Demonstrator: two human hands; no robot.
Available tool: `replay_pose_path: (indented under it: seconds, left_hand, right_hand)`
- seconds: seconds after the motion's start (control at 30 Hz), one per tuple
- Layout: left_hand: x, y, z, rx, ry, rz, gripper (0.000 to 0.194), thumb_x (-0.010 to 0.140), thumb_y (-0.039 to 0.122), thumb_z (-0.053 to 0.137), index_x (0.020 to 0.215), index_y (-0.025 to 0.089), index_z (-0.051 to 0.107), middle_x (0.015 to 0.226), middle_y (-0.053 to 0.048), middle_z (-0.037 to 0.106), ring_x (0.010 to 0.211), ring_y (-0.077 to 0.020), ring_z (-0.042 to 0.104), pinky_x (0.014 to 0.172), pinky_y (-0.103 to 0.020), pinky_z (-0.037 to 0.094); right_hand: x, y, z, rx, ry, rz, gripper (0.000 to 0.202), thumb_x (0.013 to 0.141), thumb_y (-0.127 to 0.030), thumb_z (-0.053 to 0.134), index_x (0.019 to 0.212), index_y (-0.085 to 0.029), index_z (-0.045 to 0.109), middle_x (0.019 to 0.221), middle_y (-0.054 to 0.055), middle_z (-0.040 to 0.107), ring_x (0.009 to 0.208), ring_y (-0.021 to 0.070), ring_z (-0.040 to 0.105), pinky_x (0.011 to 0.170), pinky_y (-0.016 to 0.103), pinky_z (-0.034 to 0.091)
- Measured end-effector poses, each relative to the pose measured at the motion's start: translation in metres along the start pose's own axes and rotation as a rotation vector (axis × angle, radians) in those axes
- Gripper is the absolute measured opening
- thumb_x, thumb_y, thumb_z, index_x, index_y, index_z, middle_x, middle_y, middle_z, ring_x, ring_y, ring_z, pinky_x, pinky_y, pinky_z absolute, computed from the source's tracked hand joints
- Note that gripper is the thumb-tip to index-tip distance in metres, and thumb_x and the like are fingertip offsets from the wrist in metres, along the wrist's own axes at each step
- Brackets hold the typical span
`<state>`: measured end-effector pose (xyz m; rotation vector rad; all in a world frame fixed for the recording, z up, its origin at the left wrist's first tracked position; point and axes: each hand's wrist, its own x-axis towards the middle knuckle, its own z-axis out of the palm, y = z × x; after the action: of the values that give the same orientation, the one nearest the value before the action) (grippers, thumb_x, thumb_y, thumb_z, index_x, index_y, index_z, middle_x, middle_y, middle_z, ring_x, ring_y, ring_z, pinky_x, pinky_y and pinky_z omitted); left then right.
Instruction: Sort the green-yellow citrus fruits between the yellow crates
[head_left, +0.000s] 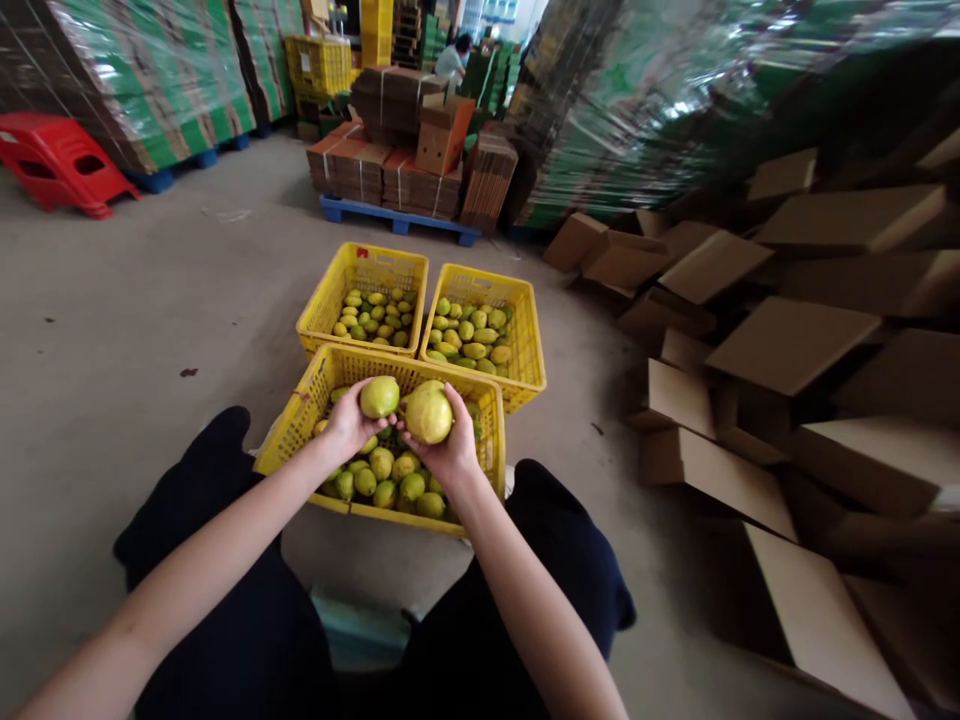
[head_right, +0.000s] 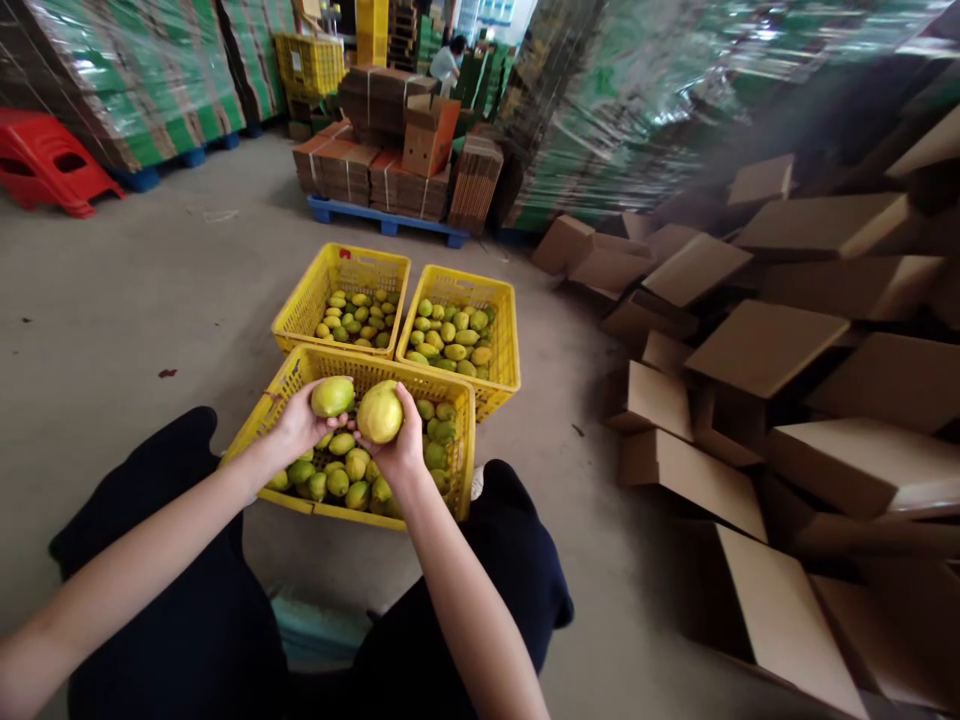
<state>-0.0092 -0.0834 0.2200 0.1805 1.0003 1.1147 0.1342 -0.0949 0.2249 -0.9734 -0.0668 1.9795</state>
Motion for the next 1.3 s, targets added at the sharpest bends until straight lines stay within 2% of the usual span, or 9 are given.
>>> replay_pose_path:
  seconds: [0.1,0.23,0.33,0.53,0.63,0.77,0.9,1.1,1.3]
  left_hand:
    - [0.001,0.003,0.001,-0.132,0.042,0.021,0.037,0.097,0.021,0.028,0.111,0.01,0.061,0.06,-0.004,0.062,0.034,-0.0096,0.05,0.026,-0.013,0.034]
    - [0.004,0.005,0.001,-0.242,0.129,-0.14,0.039,0.099,0.037,0.032,0.099,0.01,0.06,0.061,-0.007,0.061,0.036,-0.0073,0.047,0.027,-0.011,0.036]
    - [0.007,0.0,0.0,-0.267,0.179,-0.221,0.034,0.098,0.039,0.039,0.095,0.011,0.058,0.062,-0.006,0.059,0.039,-0.0086,0.05,0.029,-0.012,0.04]
    - [0.017,-0.013,-0.005,-0.326,0.23,-0.228,0.028,0.099,0.034,0.037,0.1,0.014,0.058,0.063,-0.005,0.059,0.048,-0.0146,0.058,0.038,-0.02,0.051]
    - [0.018,-0.009,-0.006,-0.411,0.108,-0.104,0.029,0.098,0.028,0.036,0.105,0.015,0.061,0.073,-0.008,0.066,0.061,-0.0188,0.066,0.052,-0.029,0.059]
    - [0.011,0.004,-0.003,-0.49,-0.118,0.096,0.026,0.096,0.023,0.043,0.104,0.016,0.066,0.081,-0.005,0.072,0.067,-0.0152,0.069,0.064,-0.027,0.06]
    - [0.001,0.011,0.002,-0.481,-0.108,0.125,0.024,0.094,0.025,0.047,0.101,0.017,0.068,0.08,-0.004,0.073,0.068,-0.0144,0.07,0.065,-0.026,0.059]
    - [-0.006,0.008,0.004,-0.492,-0.116,0.103,0.028,0.093,0.024,0.044,0.109,0.019,0.067,0.085,-0.003,0.076,0.079,-0.0179,0.073,0.07,-0.03,0.06]
    - [-0.003,0.004,0.002,-0.534,-0.147,0.097,0.043,0.087,0.017,0.042,0.125,0.016,0.062,0.089,-0.006,0.076,0.087,-0.0195,0.074,0.08,-0.032,0.06]
  right_hand:
    - [-0.002,-0.003,0.001,0.05,-0.021,-0.042,0.037,0.091,-0.049,0.048,0.092,-0.015,0.063,0.072,0.009,0.072,0.051,0.0163,0.063,0.043,0.025,0.053]
    - [0.001,-0.004,-0.002,0.158,-0.013,0.031,0.039,0.088,-0.052,0.054,0.098,-0.015,0.062,0.077,0.01,0.072,0.059,0.0172,0.066,0.047,0.025,0.057]
    - [0.006,-0.001,-0.004,0.252,0.047,0.075,0.04,0.088,-0.053,0.056,0.098,-0.015,0.061,0.074,0.009,0.069,0.063,0.0181,0.067,0.048,0.024,0.058]
    - [0.017,0.008,-0.004,0.253,0.164,-0.046,0.03,0.089,-0.049,0.055,0.089,-0.019,0.059,0.066,0.004,0.067,0.062,0.0178,0.068,0.051,0.025,0.057]
    - [0.021,0.007,-0.005,0.215,0.098,-0.183,0.023,0.082,-0.041,0.064,0.091,-0.021,0.06,0.07,0.001,0.07,0.063,0.018,0.069,0.053,0.026,0.055]
    - [0.021,0.003,-0.002,0.183,-0.164,-0.247,0.031,0.079,-0.043,0.065,0.101,-0.021,0.064,0.092,0.006,0.076,0.069,0.0183,0.069,0.055,0.028,0.055]
    - [0.02,0.006,0.002,0.208,-0.356,-0.198,0.051,0.081,-0.064,0.056,0.104,-0.019,0.067,0.096,0.009,0.075,0.078,0.0205,0.069,0.065,0.033,0.058]
    - [0.021,0.01,0.004,0.229,-0.352,-0.18,0.046,0.083,-0.061,0.056,0.111,-0.025,0.066,0.109,0.006,0.074,0.091,0.023,0.071,0.074,0.038,0.059]
    - [0.024,0.005,0.001,0.237,-0.3,-0.245,0.04,0.083,-0.054,0.057,0.109,-0.025,0.067,0.106,0.004,0.075,0.088,0.0217,0.071,0.079,0.039,0.06]
